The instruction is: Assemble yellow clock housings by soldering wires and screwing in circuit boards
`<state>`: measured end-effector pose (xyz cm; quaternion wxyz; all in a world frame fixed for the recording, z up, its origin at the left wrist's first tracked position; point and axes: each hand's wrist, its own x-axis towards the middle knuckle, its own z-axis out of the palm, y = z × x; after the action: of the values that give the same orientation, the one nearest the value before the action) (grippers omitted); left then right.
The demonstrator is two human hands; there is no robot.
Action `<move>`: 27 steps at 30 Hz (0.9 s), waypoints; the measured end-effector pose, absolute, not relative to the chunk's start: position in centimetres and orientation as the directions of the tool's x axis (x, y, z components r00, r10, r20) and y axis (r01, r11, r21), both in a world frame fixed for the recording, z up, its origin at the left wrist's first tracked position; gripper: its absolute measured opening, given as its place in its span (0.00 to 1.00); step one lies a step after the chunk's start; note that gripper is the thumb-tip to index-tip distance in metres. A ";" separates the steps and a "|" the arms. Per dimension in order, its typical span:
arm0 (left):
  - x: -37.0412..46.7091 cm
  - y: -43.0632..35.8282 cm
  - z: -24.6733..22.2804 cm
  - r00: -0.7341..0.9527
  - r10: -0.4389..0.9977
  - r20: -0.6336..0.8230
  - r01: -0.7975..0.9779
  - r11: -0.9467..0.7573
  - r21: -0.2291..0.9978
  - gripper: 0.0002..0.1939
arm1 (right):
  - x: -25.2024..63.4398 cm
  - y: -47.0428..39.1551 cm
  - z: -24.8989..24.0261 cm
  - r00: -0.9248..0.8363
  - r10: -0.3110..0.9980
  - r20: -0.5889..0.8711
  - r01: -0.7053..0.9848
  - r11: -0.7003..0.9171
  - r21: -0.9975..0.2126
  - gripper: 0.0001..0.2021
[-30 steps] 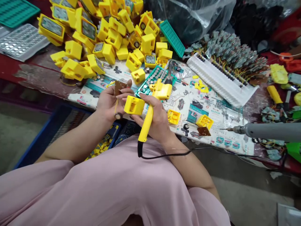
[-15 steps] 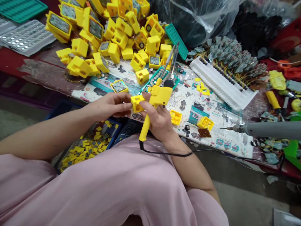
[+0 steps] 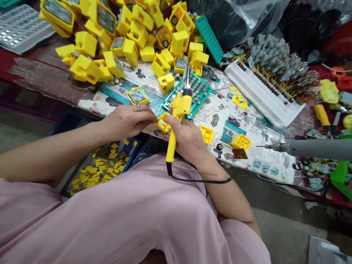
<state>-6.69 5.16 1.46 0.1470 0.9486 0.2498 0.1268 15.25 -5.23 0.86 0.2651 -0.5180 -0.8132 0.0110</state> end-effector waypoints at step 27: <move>-4.9 4.9 5.8 0.790 0.566 -0.235 0.592 -0.804 0.056 0.13 | 14.6 -4.8 1.2 -0.229 0.805 0.547 0.857 0.434 -0.279 0.19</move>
<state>-4.89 4.86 5.82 0.0636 0.9440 0.3065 -0.1039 14.55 -4.78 1.17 0.3221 -0.5306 -0.7830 -0.0402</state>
